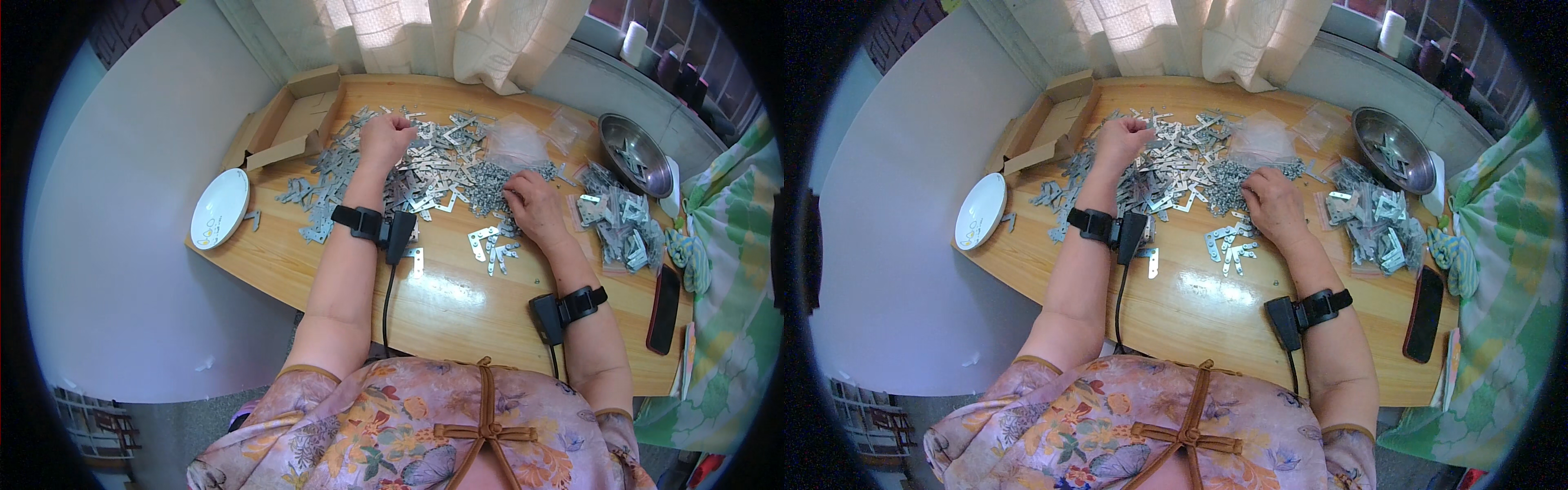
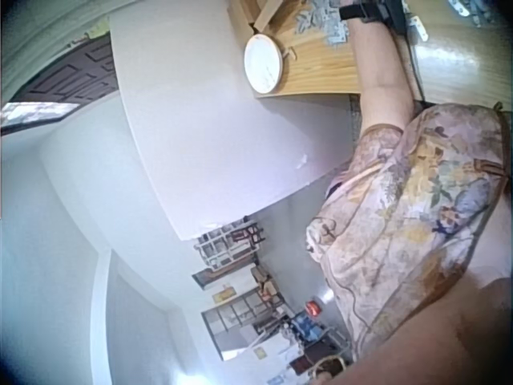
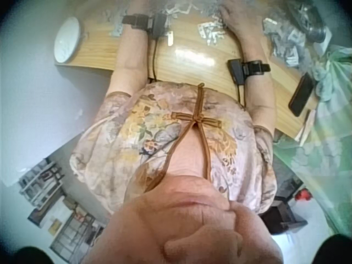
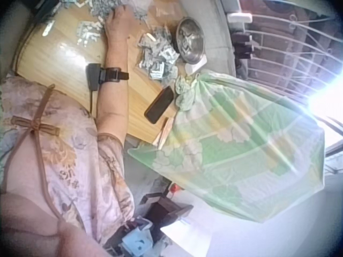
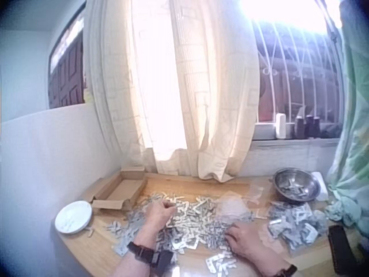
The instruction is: Sorting small metal L-brackets and placing them into individual plastic bags on a table.
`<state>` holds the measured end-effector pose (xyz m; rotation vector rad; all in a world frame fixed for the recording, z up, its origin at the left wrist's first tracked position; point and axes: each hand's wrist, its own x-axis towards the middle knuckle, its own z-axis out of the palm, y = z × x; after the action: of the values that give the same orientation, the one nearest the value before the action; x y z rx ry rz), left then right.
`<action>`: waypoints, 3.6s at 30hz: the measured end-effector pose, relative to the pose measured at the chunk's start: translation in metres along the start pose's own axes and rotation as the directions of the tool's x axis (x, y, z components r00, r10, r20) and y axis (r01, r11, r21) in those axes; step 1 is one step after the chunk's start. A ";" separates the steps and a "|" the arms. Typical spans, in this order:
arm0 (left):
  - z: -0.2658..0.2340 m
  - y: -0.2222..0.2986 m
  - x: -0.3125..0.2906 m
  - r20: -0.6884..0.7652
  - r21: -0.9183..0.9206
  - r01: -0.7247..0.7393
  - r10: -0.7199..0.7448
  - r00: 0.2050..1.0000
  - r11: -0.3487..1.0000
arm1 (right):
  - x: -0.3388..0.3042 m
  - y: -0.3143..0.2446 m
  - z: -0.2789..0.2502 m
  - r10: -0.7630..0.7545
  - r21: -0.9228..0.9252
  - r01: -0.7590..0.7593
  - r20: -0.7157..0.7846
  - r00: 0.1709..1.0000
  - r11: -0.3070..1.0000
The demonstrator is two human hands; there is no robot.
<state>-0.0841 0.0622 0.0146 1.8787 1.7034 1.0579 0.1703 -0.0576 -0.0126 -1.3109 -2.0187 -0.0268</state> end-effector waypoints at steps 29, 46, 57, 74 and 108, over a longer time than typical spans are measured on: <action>0.036 0.071 -0.070 0.546 -0.722 0.353 0.177 0.819 0.595 | 0.008 0.004 -0.028 0.273 -0.070 -0.265 0.335 0.902 0.962; 0.049 0.061 -0.075 0.556 -0.792 0.384 0.299 0.775 0.475 | 0.004 -0.007 -0.013 -0.079 -0.331 0.157 0.237 0.968 0.930; 0.059 0.054 -0.074 0.562 -0.780 0.371 0.303 0.770 0.504 | 0.002 0.011 0.002 0.040 0.168 -0.022 -0.101 0.994 0.986; 0.055 0.054 -0.078 0.622 -0.733 0.403 0.302 0.722 0.547 | 0.009 -0.005 -0.007 0.183 0.537 -0.076 -0.148 0.972 0.840; 0.055 0.058 -0.084 0.673 -0.715 0.497 0.292 0.679 0.492 | 0.005 -0.006 -0.006 0.187 0.492 -0.117 -0.096 0.978 0.863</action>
<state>-0.0019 -0.0185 -0.0011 1.1495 0.5372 0.6904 0.1678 -0.0582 -0.0033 -1.1004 -1.6500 0.4252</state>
